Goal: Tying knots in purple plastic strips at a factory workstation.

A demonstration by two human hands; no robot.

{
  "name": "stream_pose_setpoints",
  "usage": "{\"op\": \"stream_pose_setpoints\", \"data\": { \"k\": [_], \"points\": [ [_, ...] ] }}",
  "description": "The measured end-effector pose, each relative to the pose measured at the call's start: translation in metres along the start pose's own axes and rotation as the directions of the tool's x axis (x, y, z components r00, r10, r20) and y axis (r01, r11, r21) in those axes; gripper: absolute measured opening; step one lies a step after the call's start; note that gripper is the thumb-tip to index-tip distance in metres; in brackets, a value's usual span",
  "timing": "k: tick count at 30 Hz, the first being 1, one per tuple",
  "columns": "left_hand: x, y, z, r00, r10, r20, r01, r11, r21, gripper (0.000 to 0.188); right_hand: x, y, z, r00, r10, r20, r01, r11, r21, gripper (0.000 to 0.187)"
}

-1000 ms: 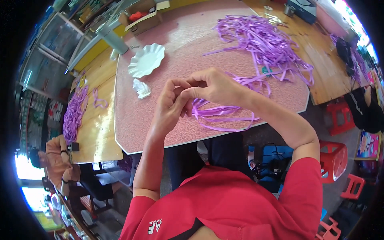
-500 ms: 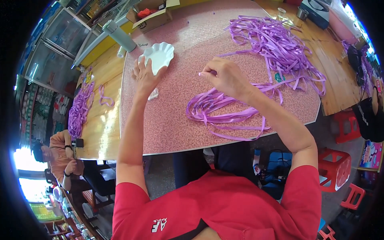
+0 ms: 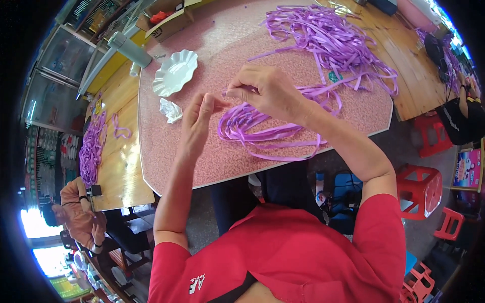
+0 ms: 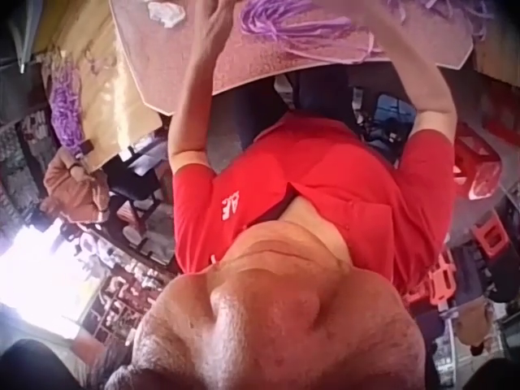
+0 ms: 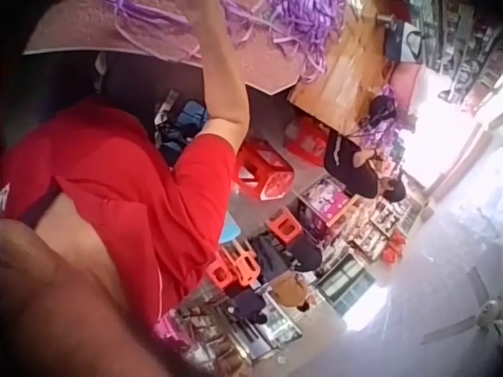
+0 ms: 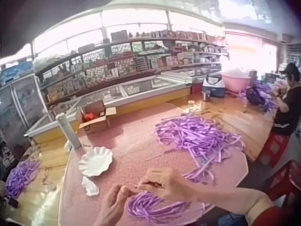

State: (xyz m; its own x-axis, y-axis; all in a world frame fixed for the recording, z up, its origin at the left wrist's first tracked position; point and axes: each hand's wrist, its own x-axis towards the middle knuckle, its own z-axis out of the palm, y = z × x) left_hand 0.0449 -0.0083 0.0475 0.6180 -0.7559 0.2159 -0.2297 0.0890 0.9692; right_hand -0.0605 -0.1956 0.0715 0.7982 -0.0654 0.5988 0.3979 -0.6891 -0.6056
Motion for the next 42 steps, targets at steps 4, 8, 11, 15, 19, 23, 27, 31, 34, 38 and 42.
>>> {"op": "stream_pose_setpoints", "data": {
  "k": [4,8,11,15,19,23,27,31,34,38,42],
  "points": [
    [-0.013,0.007,0.023,0.99,-0.126,0.06,0.132,0.985,-0.111,0.045,-0.014,-0.015,-0.002,0.995,-0.096,0.03,0.097,0.994,-0.041,0.009],
    [-0.024,0.011,0.042,0.998,-0.047,0.03,0.047,0.999,-0.007,0.042,-0.027,-0.027,-0.009,0.992,-0.12,0.021,0.121,0.991,-0.049,0.011],
    [-0.033,0.015,0.05,0.997,0.067,-0.042,-0.061,0.99,0.125,0.037,-0.034,-0.034,-0.014,0.995,-0.094,0.022,0.095,0.994,-0.046,0.011],
    [-0.042,0.02,0.06,0.991,0.124,-0.056,-0.124,0.992,0.003,0.031,-0.04,-0.039,-0.019,0.999,-0.039,0.02,0.039,0.999,0.005,0.012],
    [-0.039,0.028,0.056,0.998,0.05,-0.047,-0.053,0.997,-0.058,0.033,-0.043,-0.042,-0.024,0.994,-0.111,0.013,0.111,0.989,-0.097,0.012],
    [-0.039,0.028,0.055,0.995,-0.038,0.088,0.027,0.993,0.116,0.035,-0.048,-0.047,-0.025,0.988,-0.152,0.031,0.155,0.964,-0.217,0.013],
    [-0.044,0.024,0.063,0.997,0.071,-0.005,-0.069,0.986,0.151,0.028,-0.054,-0.043,-0.025,0.991,-0.132,-0.014,0.129,0.979,-0.156,0.013],
    [-0.045,0.025,0.062,0.999,0.031,0.012,-0.031,0.999,0.014,0.021,-0.055,-0.053,-0.032,1.0,-0.026,-0.01,0.025,0.995,-0.098,0.012],
    [-0.047,0.026,0.062,0.998,0.001,0.06,0.003,0.998,-0.062,0.019,-0.055,-0.055,-0.034,1.0,0.001,0.0,-0.001,0.997,-0.078,0.012],
    [-0.045,0.029,0.065,0.997,-0.041,0.063,0.051,0.986,-0.161,0.024,-0.055,-0.058,-0.035,0.999,0.04,0.0,-0.04,0.999,-0.024,0.012],
    [-0.043,0.023,0.062,0.988,-0.07,0.135,0.081,0.993,-0.084,0.033,-0.056,-0.057,-0.032,1.0,-0.012,-0.012,0.012,0.998,-0.06,0.012]
  ]
}}
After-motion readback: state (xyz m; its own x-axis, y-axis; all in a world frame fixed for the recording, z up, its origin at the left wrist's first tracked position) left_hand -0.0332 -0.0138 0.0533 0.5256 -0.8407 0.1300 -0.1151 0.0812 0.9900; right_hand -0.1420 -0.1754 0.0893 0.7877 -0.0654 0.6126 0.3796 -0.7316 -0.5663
